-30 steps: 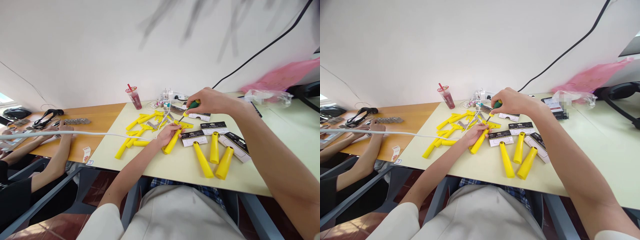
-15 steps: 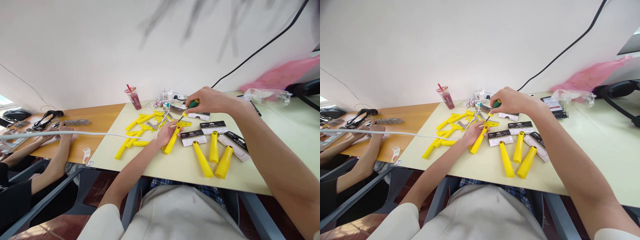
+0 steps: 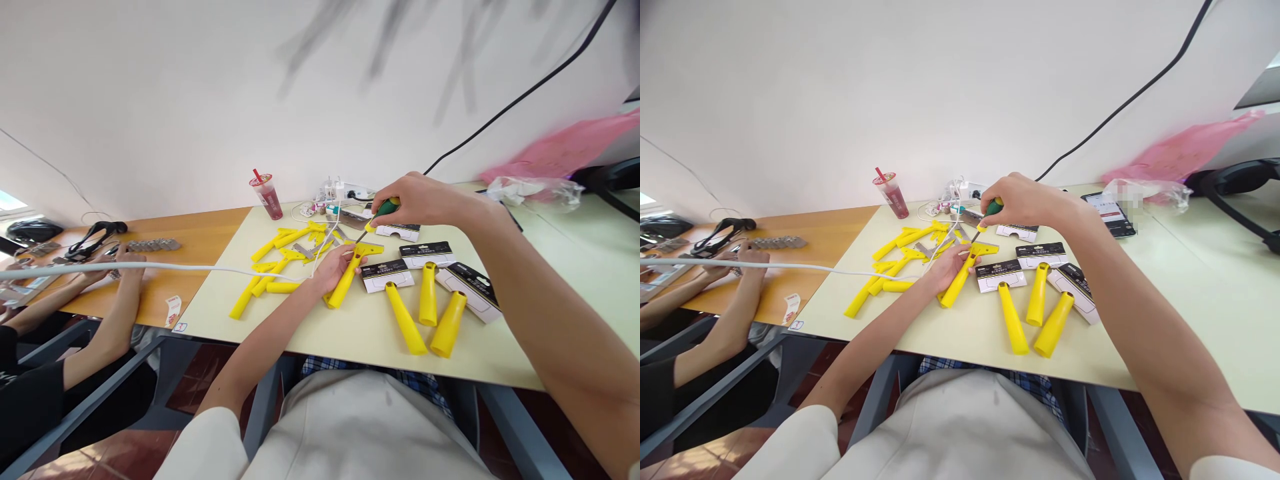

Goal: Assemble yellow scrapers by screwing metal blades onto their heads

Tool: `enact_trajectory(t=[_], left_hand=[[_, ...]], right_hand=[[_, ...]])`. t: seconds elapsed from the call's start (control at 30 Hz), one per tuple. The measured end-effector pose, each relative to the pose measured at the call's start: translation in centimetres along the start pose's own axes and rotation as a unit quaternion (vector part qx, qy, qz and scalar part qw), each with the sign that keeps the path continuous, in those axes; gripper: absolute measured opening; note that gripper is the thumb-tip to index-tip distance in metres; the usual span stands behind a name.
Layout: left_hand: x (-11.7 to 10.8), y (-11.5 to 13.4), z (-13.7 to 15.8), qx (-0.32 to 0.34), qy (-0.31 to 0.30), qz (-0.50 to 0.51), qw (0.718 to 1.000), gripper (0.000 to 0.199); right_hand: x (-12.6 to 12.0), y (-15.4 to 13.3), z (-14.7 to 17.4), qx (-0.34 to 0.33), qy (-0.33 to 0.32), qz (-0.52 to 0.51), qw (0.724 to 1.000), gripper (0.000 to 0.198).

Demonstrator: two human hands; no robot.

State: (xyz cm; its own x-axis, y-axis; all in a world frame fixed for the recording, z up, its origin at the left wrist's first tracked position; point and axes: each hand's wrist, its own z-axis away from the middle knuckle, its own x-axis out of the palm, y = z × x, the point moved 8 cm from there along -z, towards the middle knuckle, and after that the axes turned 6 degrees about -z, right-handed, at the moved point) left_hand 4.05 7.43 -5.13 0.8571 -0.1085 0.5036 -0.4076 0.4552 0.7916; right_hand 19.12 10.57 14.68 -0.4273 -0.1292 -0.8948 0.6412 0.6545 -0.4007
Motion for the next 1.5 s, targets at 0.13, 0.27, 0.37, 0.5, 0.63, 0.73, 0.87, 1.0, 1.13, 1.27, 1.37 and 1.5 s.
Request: enact_trajectory(t=[0.13, 0.27, 0.37, 0.5, 0.63, 0.73, 0.87, 1.0, 1.13, 1.27, 1.37, 1.5], left_hand=[[0.1, 0.0, 0.1, -0.001, -0.002, 0.000, 1.000, 0.008], [0.1, 0.1, 0.1, -0.002, -0.003, 0.007, 1.000, 0.008], [0.1, 0.1, 0.2, -0.005, -0.006, 0.013, 1.000, 0.009], [0.4, 0.3, 0.3, 0.004, -0.020, 0.016, 1.000, 0.009], [0.5, 0.6, 0.5, 0.025, -0.016, 0.006, 1.000, 0.004], [0.5, 0.7, 0.5, 0.039, -0.006, -0.002, 0.999, 0.013], [0.6, 0.7, 0.6, 0.051, -0.010, -0.003, 0.999, 0.024], [0.6, 0.8, 0.6, 0.059, -0.006, -0.011, 0.998, 0.026], [0.7, 0.9, 0.7, 0.068, -0.010, -0.017, 0.997, 0.030], [0.9, 1.1, 0.9, 0.075, -0.020, -0.021, 0.997, 0.031], [0.9, 1.1, 1.0, 0.074, -0.018, -0.024, 0.997, 0.035], [1.0, 1.1, 1.0, 0.075, -0.020, -0.025, 0.997, 0.041]], right_hand=[[0.4, 0.3, -0.3, -0.015, 0.000, -0.006, 1.000, 0.034], [0.5, 0.2, -0.4, -0.028, 0.001, -0.010, 1.000, 0.035], [0.5, 0.0, -0.4, -0.031, 0.000, -0.007, 0.999, 0.035], [0.6, 0.0, -0.4, -0.029, -0.001, -0.001, 1.000, 0.036], [0.6, 0.1, -0.4, -0.023, 0.000, 0.001, 1.000, 0.035], [0.5, -0.2, -0.2, -0.021, -0.003, 0.003, 1.000, 0.034], [0.2, -0.4, 0.1, -0.015, 0.002, 0.000, 1.000, 0.034], [0.0, -0.5, 0.2, -0.016, 0.007, 0.000, 1.000, 0.033], [-0.1, -1.0, 0.3, -0.027, 0.012, 0.008, 1.000, 0.032], [-0.1, -1.1, 0.3, -0.024, 0.009, 0.007, 1.000, 0.032], [-0.1, -0.9, 0.2, -0.020, 0.014, -0.007, 1.000, 0.031], [0.0, -0.8, 0.2, -0.030, 0.021, -0.013, 0.999, 0.029]])
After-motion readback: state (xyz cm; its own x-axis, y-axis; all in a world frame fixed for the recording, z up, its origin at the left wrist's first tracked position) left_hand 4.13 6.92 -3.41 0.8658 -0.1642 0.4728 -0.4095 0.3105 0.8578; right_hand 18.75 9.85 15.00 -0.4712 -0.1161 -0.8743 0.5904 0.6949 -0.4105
